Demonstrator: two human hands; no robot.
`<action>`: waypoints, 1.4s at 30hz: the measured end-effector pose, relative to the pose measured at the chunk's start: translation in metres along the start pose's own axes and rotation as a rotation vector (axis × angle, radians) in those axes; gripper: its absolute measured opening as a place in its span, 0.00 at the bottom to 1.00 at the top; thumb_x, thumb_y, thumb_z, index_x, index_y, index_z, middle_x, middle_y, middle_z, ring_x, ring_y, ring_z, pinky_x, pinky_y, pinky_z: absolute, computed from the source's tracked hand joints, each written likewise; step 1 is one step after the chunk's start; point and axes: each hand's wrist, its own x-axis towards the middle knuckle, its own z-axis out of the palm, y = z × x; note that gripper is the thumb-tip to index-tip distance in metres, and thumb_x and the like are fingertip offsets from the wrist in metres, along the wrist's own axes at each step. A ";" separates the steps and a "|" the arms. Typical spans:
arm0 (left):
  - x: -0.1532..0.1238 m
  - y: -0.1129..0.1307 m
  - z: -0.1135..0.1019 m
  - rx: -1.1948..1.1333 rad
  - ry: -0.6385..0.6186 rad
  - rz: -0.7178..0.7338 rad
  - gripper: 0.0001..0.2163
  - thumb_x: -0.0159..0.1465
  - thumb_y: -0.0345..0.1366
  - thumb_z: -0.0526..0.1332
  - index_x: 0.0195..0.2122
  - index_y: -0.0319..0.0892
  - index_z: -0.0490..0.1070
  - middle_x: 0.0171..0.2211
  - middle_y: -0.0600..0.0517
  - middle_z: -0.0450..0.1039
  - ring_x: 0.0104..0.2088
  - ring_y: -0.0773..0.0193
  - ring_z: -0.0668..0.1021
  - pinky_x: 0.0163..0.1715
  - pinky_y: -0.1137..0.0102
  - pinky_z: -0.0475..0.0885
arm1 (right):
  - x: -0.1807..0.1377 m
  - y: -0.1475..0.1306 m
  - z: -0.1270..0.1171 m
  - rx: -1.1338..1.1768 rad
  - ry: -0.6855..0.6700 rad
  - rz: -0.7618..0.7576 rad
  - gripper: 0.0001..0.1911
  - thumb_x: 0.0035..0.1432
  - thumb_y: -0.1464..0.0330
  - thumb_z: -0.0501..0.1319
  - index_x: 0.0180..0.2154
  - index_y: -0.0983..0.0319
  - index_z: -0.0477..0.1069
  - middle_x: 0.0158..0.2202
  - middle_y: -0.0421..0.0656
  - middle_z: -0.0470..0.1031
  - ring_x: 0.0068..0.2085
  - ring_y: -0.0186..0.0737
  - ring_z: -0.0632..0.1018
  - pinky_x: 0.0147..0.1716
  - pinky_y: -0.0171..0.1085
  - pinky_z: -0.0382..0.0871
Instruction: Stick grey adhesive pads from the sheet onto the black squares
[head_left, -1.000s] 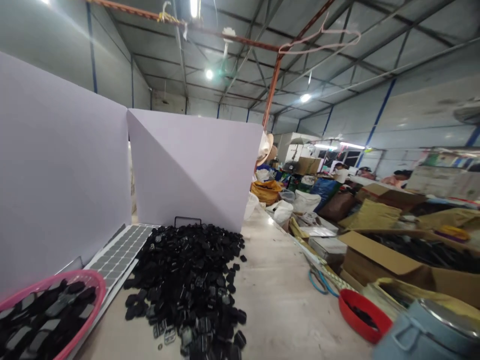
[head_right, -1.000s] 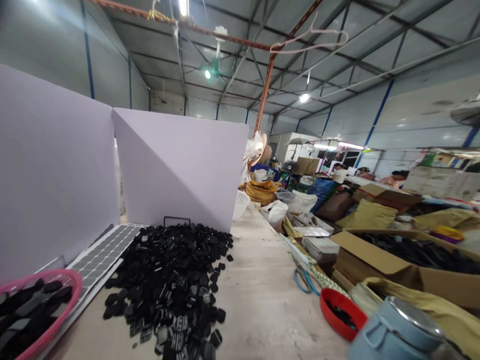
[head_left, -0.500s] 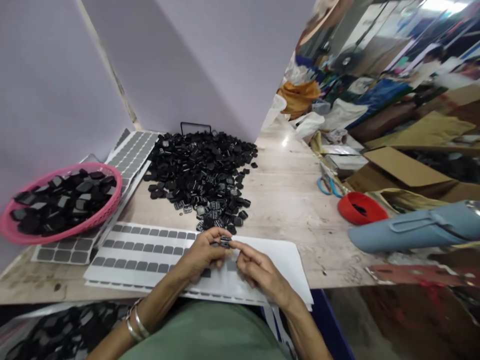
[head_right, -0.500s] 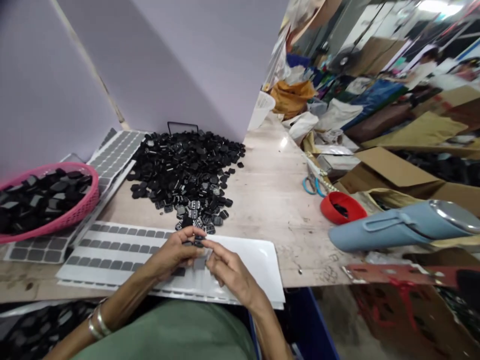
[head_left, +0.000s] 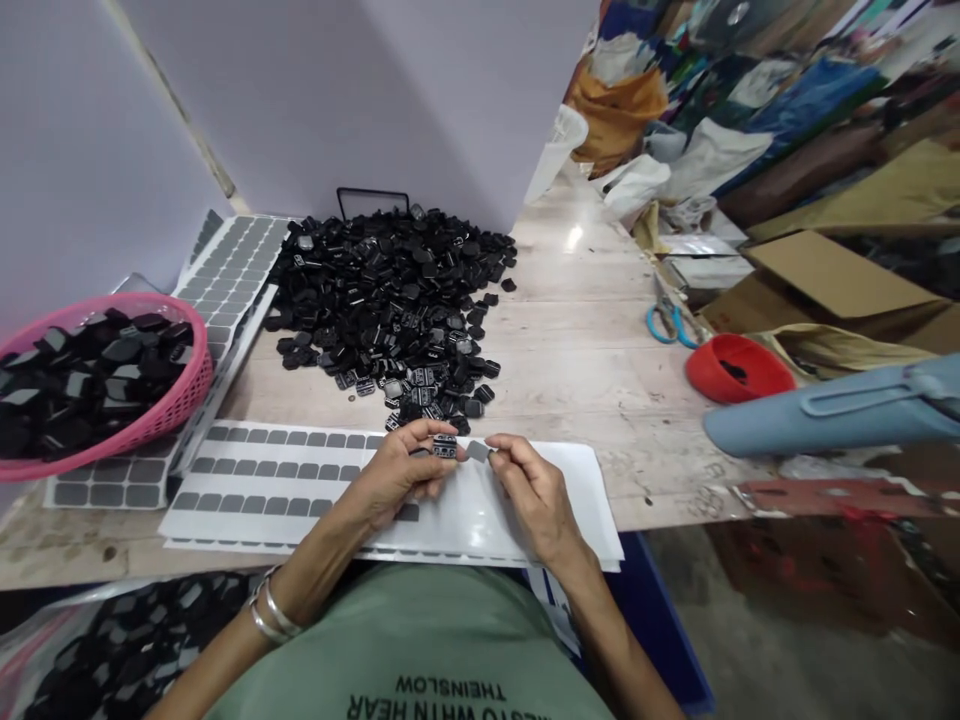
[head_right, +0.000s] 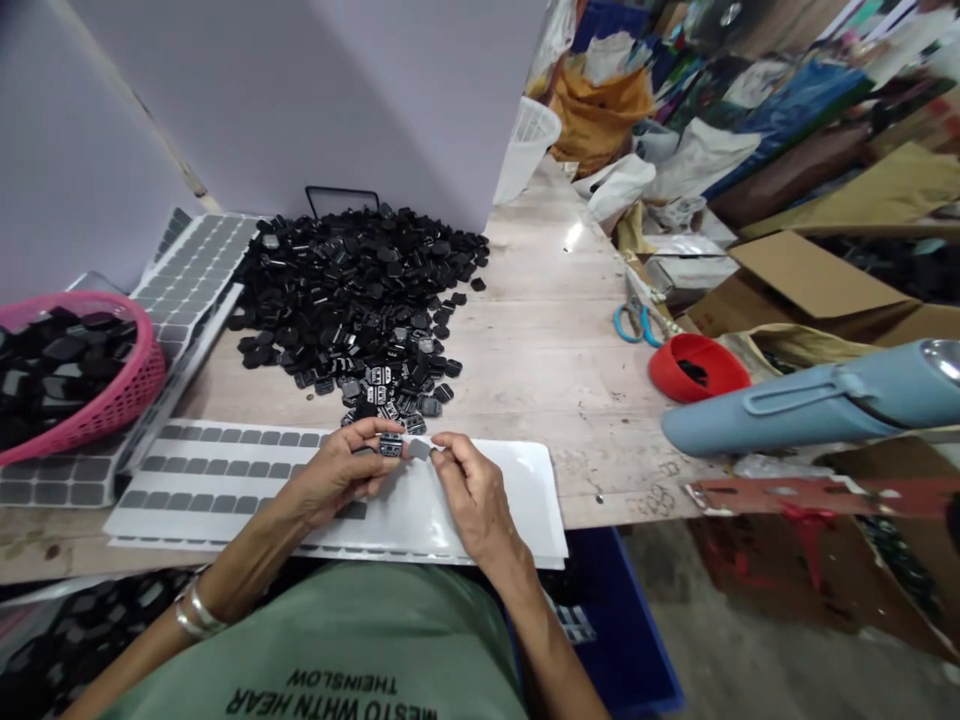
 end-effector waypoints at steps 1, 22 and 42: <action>0.000 0.000 0.000 -0.002 -0.004 0.000 0.20 0.51 0.32 0.68 0.46 0.39 0.69 0.33 0.51 0.75 0.16 0.78 0.67 0.13 0.81 0.55 | 0.000 -0.001 0.000 -0.019 0.008 -0.012 0.13 0.64 0.62 0.53 0.44 0.62 0.70 0.30 0.41 0.73 0.32 0.38 0.73 0.31 0.34 0.65; -0.008 -0.001 0.011 0.061 -0.034 -0.044 0.21 0.49 0.32 0.68 0.45 0.36 0.69 0.15 0.61 0.62 0.13 0.75 0.65 0.12 0.80 0.54 | -0.007 -0.009 0.010 -0.331 0.048 -0.350 0.09 0.66 0.68 0.49 0.39 0.62 0.67 0.36 0.45 0.74 0.36 0.38 0.76 0.34 0.34 0.65; -0.006 -0.010 0.011 0.047 -0.040 -0.033 0.22 0.49 0.36 0.70 0.44 0.38 0.68 0.16 0.61 0.63 0.14 0.75 0.66 0.12 0.80 0.55 | -0.008 -0.006 0.014 -0.389 0.028 -0.330 0.10 0.66 0.69 0.48 0.39 0.62 0.67 0.34 0.43 0.72 0.35 0.38 0.74 0.34 0.34 0.63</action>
